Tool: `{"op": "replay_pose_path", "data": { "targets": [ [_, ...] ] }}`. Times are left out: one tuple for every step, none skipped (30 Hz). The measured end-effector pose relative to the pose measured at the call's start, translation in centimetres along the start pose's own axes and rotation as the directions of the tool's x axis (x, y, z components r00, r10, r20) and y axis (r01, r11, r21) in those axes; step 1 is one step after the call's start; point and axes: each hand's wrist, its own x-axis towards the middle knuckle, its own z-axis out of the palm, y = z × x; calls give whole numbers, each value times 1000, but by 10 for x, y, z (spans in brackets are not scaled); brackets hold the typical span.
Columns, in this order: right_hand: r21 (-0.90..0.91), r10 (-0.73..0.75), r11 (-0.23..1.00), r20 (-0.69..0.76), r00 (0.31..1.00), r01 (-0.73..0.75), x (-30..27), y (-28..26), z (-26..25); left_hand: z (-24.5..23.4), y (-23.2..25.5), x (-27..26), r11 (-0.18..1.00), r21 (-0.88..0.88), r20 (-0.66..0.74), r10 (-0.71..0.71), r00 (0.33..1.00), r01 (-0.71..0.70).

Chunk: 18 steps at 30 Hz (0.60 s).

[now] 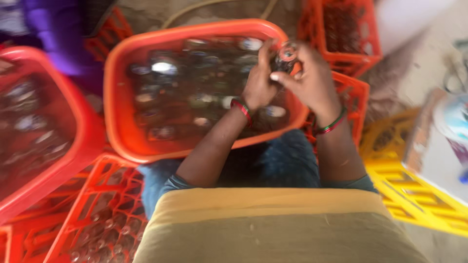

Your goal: The person washes glass bottles by hand in a red basin filled with water. They pick up bottles, rinse them, and place them into orange crates. A second person in purple is also washing bottles in a separate basin.

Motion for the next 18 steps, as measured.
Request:
{"op": "replay_pose_path", "data": {
  "targets": [
    [-37,21,999,-27,999,-22,-5,8,-19,21,5,11,996,69,-11,59,998,-58],
    [-74,40,996,-54,998,-44,-11,18,-40,42,8,22,984,136,-17,120,993,-116],
    [-107,62,992,-78,995,-70,-20,30,-57,57,8,33,960,275,86,31,996,-53],
    [-82,63,994,-95,994,-71,-34,43,-73,71,6,46,911,413,179,-66,982,-14],
    [-57,46,997,-110,993,-53,-42,59,-89,81,4,56,834,551,248,-158,956,-5],
    [-32,30,999,-126,992,-34,-52,78,-106,85,2,53,854,515,189,-33,981,-71],
    [9,58,998,-139,989,-57,-58,101,-118,76,-6,49,859,493,114,92,989,-137],
    [51,87,995,-150,985,-80,-67,127,-127,64,-16,44,855,475,37,215,976,-206],
    [92,114,991,-164,980,-100,-78,156,-133,49,-29,36,838,530,54,118,992,-129],
    [-16,132,990,-187,973,-138,-90,189,-134,30,-45,24,810,584,66,19,998,-54],
    [-124,158,975,-205,966,-186,-108,221,-134,11,-61,5,768,640,3,-17,1000,11],
    [-230,181,945,-224,958,-232,-127,254,-130,-7,-79,-10,763,619,-32,-212,977,185],
    [-222,293,910,-251,923,-350,-144,286,-121,-21,-92,-28,706,628,-132,-318,939,328],
    [-210,401,862,-276,874,-462,-161,317,-109,-39,-103,-44,687,688,-101,-231,968,236],
    [-223,429,845,-259,865,-486,-173,346,-96,-57,-109,-56,655,741,-68,-142,988,145],
    [-237,456,828,-242,856,-508,-185,373,-80,-72,-111,-69,615,746,-102,-274,956,256],
    [-201,528,798,-222,820,-568,-191,398,-64,-87,-108,-80,558,746,-144,-397,906,363],
    [-167,596,762,-199,778,-626,-198,419,-47,-100,-104,-89,535,719,-196,-456,868,444]
  ]
}}
